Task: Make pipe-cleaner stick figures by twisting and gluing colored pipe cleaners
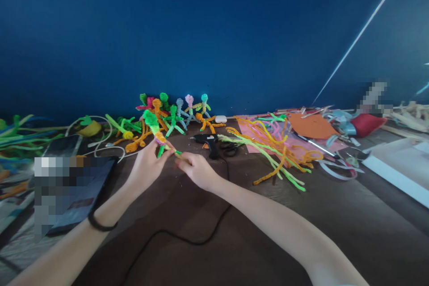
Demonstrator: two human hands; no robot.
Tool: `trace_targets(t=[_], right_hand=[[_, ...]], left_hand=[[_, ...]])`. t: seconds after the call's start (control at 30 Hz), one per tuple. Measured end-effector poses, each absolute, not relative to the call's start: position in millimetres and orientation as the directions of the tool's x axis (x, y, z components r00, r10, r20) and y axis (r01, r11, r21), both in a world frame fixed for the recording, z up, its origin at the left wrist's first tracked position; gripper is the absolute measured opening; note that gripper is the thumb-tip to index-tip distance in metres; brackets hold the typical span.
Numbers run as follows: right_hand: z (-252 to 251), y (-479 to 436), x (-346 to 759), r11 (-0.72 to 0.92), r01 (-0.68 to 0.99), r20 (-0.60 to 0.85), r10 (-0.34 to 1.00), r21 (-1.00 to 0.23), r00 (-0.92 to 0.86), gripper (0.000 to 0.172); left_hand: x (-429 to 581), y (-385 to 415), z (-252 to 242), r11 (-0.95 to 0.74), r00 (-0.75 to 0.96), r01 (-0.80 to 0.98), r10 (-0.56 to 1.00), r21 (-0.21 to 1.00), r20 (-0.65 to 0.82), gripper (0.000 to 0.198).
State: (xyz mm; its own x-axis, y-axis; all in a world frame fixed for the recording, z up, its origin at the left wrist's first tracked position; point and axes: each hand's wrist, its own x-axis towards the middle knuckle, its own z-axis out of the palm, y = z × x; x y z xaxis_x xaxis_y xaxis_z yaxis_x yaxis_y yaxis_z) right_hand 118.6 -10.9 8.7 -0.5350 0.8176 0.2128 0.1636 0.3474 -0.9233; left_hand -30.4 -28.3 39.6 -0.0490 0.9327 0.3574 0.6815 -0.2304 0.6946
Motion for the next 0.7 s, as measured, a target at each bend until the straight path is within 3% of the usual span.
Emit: trace_targets(t=[0.13,0.4,0.6,0.7], right_hand=[[11.5,-7.5,124.1,0.479,0.275,0.281,0.796,-0.834,-0.536,0.022],[12.9,-1.6,129.1,0.559,0.345,0.336,0.779,-0.753,-0.529,0.024],[8.3,4.7,129.2,0.474,0.244,0.286,0.79,-0.846,-0.542,0.023],[1.2,6.7,126.6,0.413,0.154,0.27,0.791,-0.898,-0.548,0.027]], left_hand=[[-33.3,-26.4,38.4,-0.267,0.019,0.694,0.935,0.668,0.355,0.008],[-42.3,-23.2,49.3,-0.247,0.156,0.661,0.969,0.708,0.193,0.007],[-44.0,-25.0,52.0,-0.15,0.257,0.341,0.965,0.928,0.061,0.009],[-41.3,-26.7,52.6,-0.098,0.229,0.21,0.972,0.973,0.048,0.015]])
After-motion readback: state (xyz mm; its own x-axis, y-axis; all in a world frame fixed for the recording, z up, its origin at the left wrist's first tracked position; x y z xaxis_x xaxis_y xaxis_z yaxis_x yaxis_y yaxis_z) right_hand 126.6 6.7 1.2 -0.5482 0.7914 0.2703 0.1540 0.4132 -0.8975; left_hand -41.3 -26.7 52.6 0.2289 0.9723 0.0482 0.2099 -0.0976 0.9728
